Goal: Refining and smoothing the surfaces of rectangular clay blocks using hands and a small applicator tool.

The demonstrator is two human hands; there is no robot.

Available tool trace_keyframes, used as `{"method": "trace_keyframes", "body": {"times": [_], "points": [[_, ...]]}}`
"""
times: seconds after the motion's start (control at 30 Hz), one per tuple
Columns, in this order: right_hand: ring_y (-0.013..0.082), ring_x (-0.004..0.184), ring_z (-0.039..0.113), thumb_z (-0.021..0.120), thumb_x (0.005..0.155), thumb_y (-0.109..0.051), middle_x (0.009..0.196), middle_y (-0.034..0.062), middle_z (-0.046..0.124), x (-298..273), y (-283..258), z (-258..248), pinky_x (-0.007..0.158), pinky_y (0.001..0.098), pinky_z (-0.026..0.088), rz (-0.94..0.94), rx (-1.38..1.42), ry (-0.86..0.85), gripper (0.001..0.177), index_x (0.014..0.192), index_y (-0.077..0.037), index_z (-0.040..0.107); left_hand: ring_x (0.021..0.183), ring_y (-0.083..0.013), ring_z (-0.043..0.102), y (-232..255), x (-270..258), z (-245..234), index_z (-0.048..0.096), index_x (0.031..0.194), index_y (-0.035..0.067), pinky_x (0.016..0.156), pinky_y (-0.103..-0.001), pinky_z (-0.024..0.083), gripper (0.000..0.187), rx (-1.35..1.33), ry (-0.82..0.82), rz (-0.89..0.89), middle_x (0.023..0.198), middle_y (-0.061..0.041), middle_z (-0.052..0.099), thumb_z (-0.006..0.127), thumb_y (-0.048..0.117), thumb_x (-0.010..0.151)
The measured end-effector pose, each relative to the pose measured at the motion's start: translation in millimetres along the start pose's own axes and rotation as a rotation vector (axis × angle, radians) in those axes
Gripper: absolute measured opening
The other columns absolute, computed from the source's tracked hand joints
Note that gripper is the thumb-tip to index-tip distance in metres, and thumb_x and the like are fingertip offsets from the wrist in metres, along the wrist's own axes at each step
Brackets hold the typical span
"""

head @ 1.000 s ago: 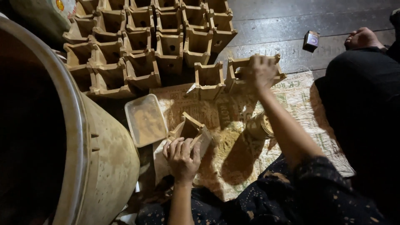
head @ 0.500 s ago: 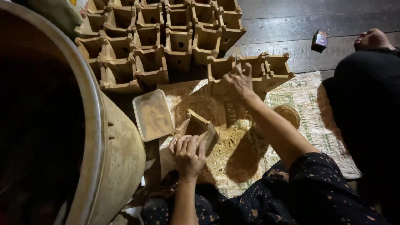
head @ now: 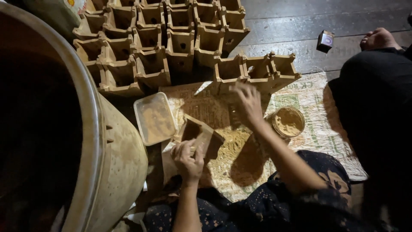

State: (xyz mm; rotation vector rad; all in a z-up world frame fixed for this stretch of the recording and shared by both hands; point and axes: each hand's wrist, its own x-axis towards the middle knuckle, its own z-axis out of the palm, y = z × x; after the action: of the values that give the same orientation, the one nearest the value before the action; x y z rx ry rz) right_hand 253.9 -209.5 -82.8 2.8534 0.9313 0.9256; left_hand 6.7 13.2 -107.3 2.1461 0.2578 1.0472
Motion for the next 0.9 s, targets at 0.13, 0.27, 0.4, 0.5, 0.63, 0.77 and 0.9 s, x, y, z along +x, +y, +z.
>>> {"method": "trace_keyframes", "body": {"times": [0.13,0.27,0.4,0.5,0.63,0.77,0.9], "points": [[0.0346,0.107,0.069,0.072,0.094,-0.018,0.115,0.0127,0.071,-77,-44,-41,0.094,0.0466,0.057,0.191,0.796,-0.046,0.043,0.137,-0.022,0.068,0.084,-0.0271,0.074,24,10,-15,0.081,0.099,0.013,0.091,-0.040,0.051,0.021,-0.190,0.058,-0.281,0.085,-0.006,0.077,0.083,0.025,0.082],[0.0358,0.131,0.061,0.092,0.083,-0.022,0.152,0.0192,0.058,-123,-75,-94,0.100,0.0494,0.055,0.453,1.253,-0.319,0.097,0.164,-0.016,0.040,0.082,-0.0242,0.072,22,4,-10,0.078,0.100,0.001,0.089,-0.039,0.054,0.030,-0.426,0.125,-0.641,0.084,-0.017,0.077,0.088,0.021,0.080],[0.0489,0.141,0.047,0.108,0.057,-0.030,0.160,0.0257,0.039,-105,-95,-148,0.113,0.0625,0.043,0.374,1.244,-0.342,0.133,0.165,-0.008,0.033,0.085,-0.0146,0.062,33,13,-13,0.077,0.099,-0.003,0.090,-0.034,0.051,0.021,-0.597,0.130,-0.779,0.081,-0.012,0.072,0.082,0.014,0.086],[0.0475,0.151,0.035,0.100,0.068,-0.019,0.164,0.0258,0.034,-112,-84,-127,0.122,0.0600,0.034,0.278,1.240,-0.274,0.122,0.167,-0.006,0.029,0.085,-0.0117,0.058,33,9,-7,0.077,0.097,0.004,0.090,-0.030,0.048,0.014,-0.741,0.080,-0.938,0.083,-0.002,0.068,0.081,0.012,0.086],[0.0445,0.154,0.031,0.085,0.077,-0.010,0.166,0.0221,0.036,-139,-57,-80,0.122,0.0558,0.033,0.246,1.231,-0.230,0.100,0.164,-0.004,0.037,0.097,-0.0230,0.066,20,3,14,0.081,0.111,0.018,0.094,-0.034,0.046,0.036,-0.588,-0.231,-1.086,0.090,-0.008,0.074,0.082,0.039,0.082],[0.0416,0.154,0.037,0.087,0.083,-0.011,0.160,0.0176,0.051,-139,-53,-100,0.123,0.0558,0.031,0.276,1.265,-0.233,0.079,0.154,-0.004,0.054,0.154,-0.0408,0.032,45,20,-11,0.049,0.161,0.011,0.126,-0.049,0.020,0.083,-0.776,-0.383,-1.326,0.161,-0.031,0.043,0.068,0.055,0.093],[0.0454,0.153,0.033,0.084,0.083,-0.010,0.173,0.0247,0.024,-127,-57,-131,0.120,0.0565,0.036,0.268,1.335,-0.296,0.084,0.157,-0.003,0.046,0.144,-0.0362,0.054,75,41,-24,0.060,0.152,0.033,0.121,-0.044,0.036,0.087,-0.505,-0.558,-1.253,0.148,-0.015,0.066,0.079,0.074,0.077]]}}
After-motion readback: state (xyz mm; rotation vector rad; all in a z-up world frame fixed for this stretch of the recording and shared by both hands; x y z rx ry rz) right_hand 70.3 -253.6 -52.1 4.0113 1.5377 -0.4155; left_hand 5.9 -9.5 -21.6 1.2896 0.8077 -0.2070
